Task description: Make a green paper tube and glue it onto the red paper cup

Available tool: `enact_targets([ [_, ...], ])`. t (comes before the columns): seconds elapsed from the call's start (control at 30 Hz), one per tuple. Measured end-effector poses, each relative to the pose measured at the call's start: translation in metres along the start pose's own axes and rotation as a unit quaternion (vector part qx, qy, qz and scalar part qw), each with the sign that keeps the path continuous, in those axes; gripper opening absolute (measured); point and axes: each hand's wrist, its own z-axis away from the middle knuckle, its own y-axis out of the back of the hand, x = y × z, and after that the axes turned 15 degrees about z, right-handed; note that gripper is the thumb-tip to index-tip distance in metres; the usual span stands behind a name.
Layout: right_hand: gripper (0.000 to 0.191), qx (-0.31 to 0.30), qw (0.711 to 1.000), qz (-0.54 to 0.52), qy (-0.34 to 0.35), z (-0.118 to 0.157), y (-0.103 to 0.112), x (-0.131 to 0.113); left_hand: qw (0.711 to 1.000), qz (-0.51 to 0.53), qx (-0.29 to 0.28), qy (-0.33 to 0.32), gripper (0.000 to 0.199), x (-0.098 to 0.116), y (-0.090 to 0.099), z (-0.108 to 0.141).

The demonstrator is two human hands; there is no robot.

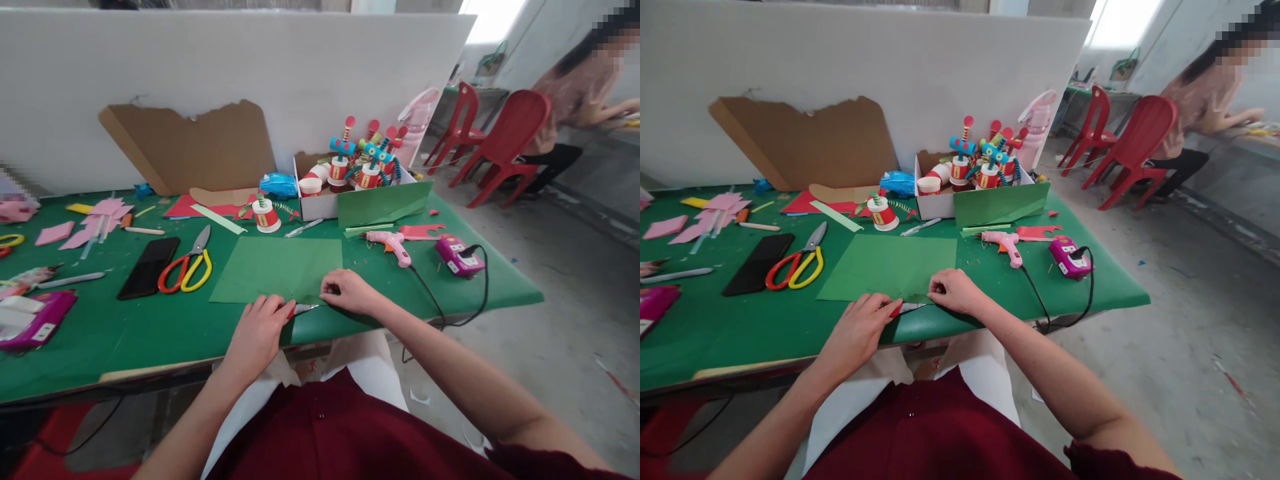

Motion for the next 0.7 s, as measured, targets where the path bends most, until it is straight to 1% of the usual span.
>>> enact_targets([
  [0.03, 0.008, 0.003, 1.0, -0.003, 0.027, 0.001, 0.001, 0.003, 1.0, -0.001, 0.001, 0.0, 0.043, 0.0, 0.0, 0.0],
  [0.13, 0.031, -0.01, 0.992, 0.013, 0.122, 0.003, 0.004, 0.011, 1.0, -0.006, 0.005, -0.002, 0.042, 0.0, 0.0, 0.0],
  [0.17, 0.034, -0.025, 0.989, 0.029, 0.142, 0.004, 0.005, 0.013, 1.0, -0.007, 0.004, -0.004, 0.041, 0.0, 0.0, 0.0],
  [0.23, 0.037, -0.058, 0.984, 0.065, 0.158, 0.005, 0.006, 0.015, 1.0, -0.01, 0.001, -0.004, 0.04, 0.001, 0.0, 0.0],
  [0.33, 0.04, -0.086, 0.979, 0.095, 0.156, 0.006, 0.007, 0.016, 1.0, -0.018, -0.003, 0.003, 0.039, 0.002, 0.0, 0.001],
  [0.53, 0.039, -0.091, 0.976, 0.113, 0.162, 0.001, 0.012, 0.026, 1.0, -0.017, -0.006, -0.006, 0.039, -0.001, 0.002, 0.0],
  [0.6, 0.043, -0.095, 0.973, 0.143, 0.153, 0.002, 0.008, 0.022, 1.0, -0.02, -0.007, -0.009, 0.038, -0.004, 0.004, 0.0],
  [0.7, 0.046, -0.08, 0.974, 0.189, 0.095, 0.007, -0.004, 0.002, 1.0, -0.023, 0.001, -0.004, 0.038, -0.013, 0.006, 0.002],
])
